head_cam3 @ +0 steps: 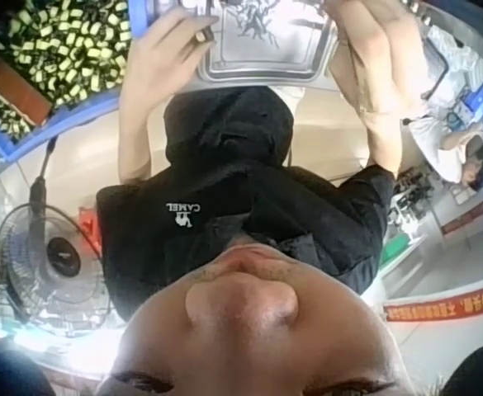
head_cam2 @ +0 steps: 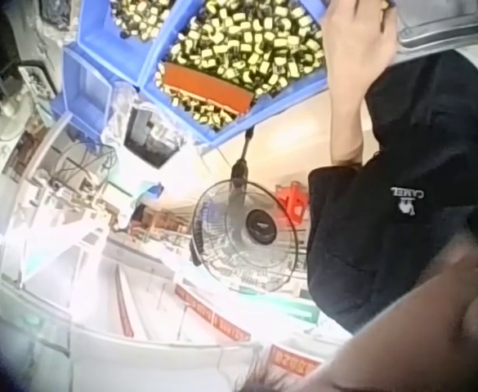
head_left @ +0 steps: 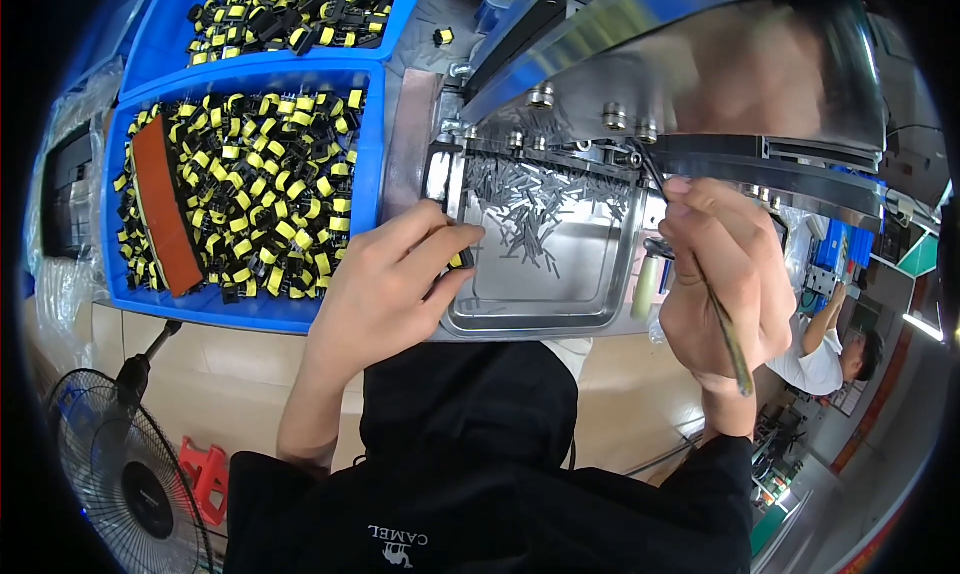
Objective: Assembling small electronic components using a manual press machine and tweezers at a factory workstation.
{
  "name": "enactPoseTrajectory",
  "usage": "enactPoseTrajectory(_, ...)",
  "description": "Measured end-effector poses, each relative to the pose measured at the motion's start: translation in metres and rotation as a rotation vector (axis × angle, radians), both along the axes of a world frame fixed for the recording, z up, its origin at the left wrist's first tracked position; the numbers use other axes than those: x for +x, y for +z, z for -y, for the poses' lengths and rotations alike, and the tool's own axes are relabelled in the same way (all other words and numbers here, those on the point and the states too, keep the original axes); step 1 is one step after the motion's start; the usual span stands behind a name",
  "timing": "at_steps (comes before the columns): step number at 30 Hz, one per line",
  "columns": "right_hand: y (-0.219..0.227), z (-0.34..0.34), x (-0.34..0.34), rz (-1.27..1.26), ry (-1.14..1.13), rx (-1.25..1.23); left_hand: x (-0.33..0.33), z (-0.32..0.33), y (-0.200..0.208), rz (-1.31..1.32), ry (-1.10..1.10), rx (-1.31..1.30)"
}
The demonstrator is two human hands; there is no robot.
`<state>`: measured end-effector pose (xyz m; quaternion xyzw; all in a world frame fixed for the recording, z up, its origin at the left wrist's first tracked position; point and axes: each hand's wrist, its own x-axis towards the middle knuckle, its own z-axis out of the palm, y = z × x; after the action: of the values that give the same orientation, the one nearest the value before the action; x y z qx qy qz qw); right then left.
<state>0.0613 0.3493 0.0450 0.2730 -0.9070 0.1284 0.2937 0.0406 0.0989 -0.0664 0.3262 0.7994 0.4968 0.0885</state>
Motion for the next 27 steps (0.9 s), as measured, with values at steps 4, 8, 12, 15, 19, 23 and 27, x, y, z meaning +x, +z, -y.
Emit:
enactPoseTrajectory(4, 0.004, 0.002, -0.003, 0.035, -0.021, -0.016, -0.001, 0.000, 0.000, 0.014, -0.001, -0.002)
enactPoseTrajectory(8, 0.008, -0.002, -0.007, 0.023, 0.066, 0.022, 0.000, -0.001, 0.003, -0.005, 0.005, -0.010)
enactPoseTrajectory(12, 0.011, -0.002, -0.009, 0.042, 0.070, 0.023, 0.000, -0.002, 0.001, -0.025, 0.016, 0.010)
enactPoseTrajectory(15, 0.012, -0.001, -0.009, 0.045, 0.051, 0.003, -0.001, -0.003, 0.001, -0.013, 0.011, 0.014)
enactPoseTrajectory(19, 0.016, 0.001, -0.006, 0.077, 0.023, -0.034, 0.000, -0.001, 0.002, 0.002, 0.007, -0.008)
enactPoseTrajectory(23, 0.015, 0.002, -0.002, 0.028, -0.009, 0.034, -0.001, -0.001, 0.001, 0.008, 0.003, -0.003)
enactPoseTrajectory(27, 0.018, -0.008, 0.011, -0.007, 0.008, 0.027, 0.000, -0.001, 0.002, 0.031, -0.007, -0.027)
